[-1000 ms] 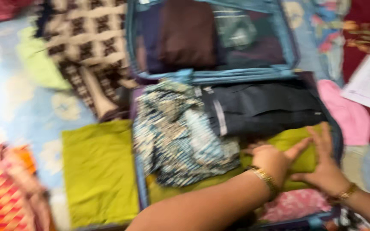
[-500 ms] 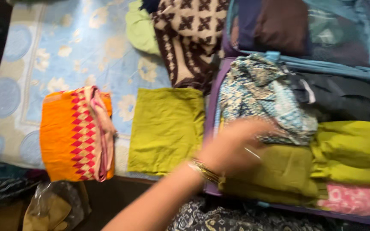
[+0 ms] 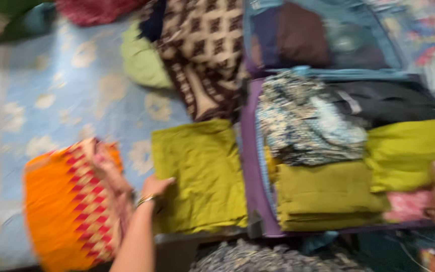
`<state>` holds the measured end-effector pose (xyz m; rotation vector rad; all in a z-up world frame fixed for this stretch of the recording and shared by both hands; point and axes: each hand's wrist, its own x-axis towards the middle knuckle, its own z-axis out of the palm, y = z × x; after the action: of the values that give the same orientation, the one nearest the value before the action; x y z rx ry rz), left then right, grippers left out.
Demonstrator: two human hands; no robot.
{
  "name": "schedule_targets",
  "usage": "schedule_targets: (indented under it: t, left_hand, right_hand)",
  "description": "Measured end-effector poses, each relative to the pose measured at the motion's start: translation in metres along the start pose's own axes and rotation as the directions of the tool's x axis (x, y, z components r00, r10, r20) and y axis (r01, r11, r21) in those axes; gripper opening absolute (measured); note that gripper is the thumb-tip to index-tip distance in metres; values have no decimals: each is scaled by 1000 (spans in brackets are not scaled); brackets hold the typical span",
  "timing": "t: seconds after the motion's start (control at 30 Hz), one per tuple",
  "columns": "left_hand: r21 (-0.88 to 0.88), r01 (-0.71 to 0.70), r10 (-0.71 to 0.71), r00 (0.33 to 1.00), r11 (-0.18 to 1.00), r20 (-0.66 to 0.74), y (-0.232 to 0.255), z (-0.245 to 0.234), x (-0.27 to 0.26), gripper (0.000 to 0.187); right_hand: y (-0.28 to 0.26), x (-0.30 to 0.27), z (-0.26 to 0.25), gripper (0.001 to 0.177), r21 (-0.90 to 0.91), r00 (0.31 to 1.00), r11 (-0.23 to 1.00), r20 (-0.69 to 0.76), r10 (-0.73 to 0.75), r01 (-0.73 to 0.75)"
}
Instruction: The person folds clothes including shorts, a patterned top, and several green and orange garments, places them into a purple suitcase, fastens internal straps, zips a mesh compartment, and then zips the main suitcase lid closed.
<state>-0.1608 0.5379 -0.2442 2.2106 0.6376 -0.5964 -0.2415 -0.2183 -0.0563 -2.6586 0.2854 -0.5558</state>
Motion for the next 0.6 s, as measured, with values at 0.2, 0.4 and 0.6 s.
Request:
schedule_targets:
  t: [0.2,0.4,0.6]
  left_hand:
    - [-404,-116,167,982,908,92,79,-63,-62,60]
    - [-316,-359,397,916,878,61,245,-155,-191,72]
    - [-629,-605,733,675,488,-80,393,-173,-338,61]
  right_hand:
    - [-30,-11,-24,67,623,818,589,152,555,-515]
    - [-45,-39,-35,63,726,851,512,193,487,-458]
    - [-67,-28,-50,66,470,939,815,125,319,-339]
